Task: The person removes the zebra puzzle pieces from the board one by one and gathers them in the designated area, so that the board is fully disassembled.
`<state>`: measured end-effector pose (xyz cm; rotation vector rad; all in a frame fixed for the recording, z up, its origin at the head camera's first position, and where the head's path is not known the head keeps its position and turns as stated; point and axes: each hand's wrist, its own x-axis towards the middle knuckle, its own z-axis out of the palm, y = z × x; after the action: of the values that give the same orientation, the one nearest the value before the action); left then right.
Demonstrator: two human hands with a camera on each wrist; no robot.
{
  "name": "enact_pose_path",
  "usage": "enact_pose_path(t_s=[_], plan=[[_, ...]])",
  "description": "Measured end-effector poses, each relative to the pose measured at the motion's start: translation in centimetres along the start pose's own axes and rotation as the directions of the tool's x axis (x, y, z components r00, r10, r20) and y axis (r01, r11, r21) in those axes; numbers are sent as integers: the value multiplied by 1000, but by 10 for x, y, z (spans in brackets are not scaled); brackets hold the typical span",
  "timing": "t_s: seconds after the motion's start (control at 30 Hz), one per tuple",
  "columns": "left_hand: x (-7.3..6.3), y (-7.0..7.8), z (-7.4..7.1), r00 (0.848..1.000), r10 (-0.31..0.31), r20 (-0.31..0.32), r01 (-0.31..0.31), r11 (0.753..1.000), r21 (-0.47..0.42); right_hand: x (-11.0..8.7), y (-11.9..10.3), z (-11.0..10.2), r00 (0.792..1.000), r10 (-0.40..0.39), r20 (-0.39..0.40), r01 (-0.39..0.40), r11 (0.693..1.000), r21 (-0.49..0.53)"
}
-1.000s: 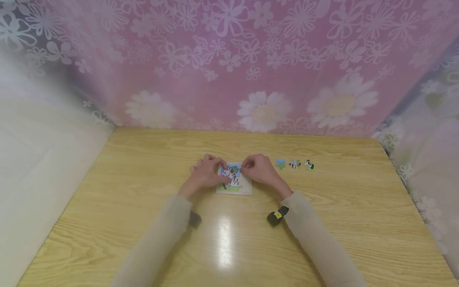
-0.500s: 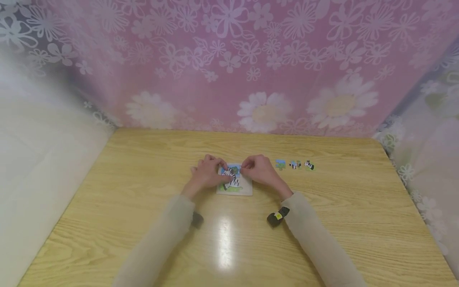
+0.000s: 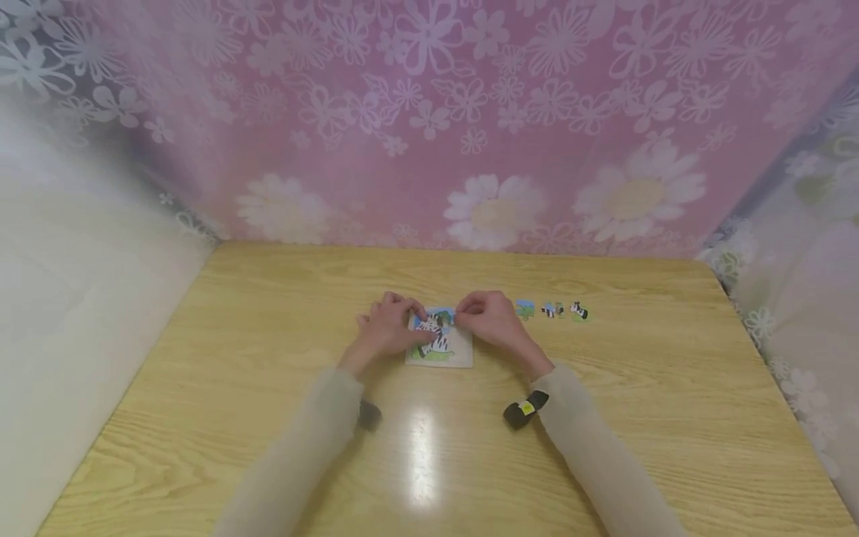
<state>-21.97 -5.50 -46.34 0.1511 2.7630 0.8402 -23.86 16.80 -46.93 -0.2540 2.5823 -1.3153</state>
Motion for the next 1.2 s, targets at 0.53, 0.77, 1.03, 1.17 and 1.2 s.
enact_pose_path(t_s=[0.53,0.77,1.03,1.17,1.2], plan=[[-11,-16,-3,989,147,36,-146,989,-4,-28,18,-28,999,-42,-27,43,997,56],[-21,-20,-1,968,252,-5,-252,967,-43,-47,30,-48,998,-23,-55,24,999,22],[-25,-20,-1,961,276,34,-276,961,-11,-65,46,-67,997,-14,-76,12,1000,-24],[-25,-16,-1,968,250,24,-251,968,30,-72,53,-75,996,7,-89,-12,998,-61],[-25,-15,0,970,242,19,-243,969,35,-73,55,-77,996,9,-91,-15,997,-71]])
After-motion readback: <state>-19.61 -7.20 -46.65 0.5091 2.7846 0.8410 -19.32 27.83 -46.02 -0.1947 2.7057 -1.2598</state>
